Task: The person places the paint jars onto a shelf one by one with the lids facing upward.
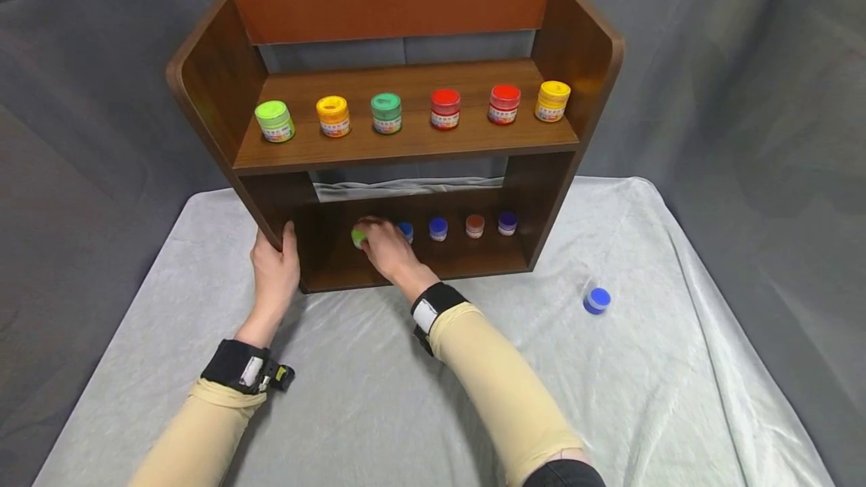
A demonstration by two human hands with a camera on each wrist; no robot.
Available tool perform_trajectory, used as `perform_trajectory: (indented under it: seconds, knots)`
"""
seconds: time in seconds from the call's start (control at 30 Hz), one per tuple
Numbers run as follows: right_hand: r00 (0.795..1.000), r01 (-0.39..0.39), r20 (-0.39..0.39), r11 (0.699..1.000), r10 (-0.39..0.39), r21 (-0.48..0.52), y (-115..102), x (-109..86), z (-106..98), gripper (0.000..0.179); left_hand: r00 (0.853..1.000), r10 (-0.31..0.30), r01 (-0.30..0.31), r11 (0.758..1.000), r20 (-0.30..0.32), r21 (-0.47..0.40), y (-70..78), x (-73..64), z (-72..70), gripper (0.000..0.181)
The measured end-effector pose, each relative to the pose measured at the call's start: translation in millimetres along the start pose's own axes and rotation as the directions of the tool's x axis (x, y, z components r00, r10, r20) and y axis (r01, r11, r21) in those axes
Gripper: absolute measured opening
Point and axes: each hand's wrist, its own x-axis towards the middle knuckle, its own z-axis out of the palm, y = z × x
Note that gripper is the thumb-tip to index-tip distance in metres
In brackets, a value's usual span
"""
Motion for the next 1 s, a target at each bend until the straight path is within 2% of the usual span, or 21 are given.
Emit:
perform_trajectory:
  seconds: [1.0]
  knots:
    - [0.999, -0.041, -0.018, 0.999, 0.041, -0.006, 4.9, 5.8, 10.8, 0.027, 1.0, 0.014, -0.014, 1.0, -0.019, -0.003, -1.7, -0.2, 0.4, 0.038]
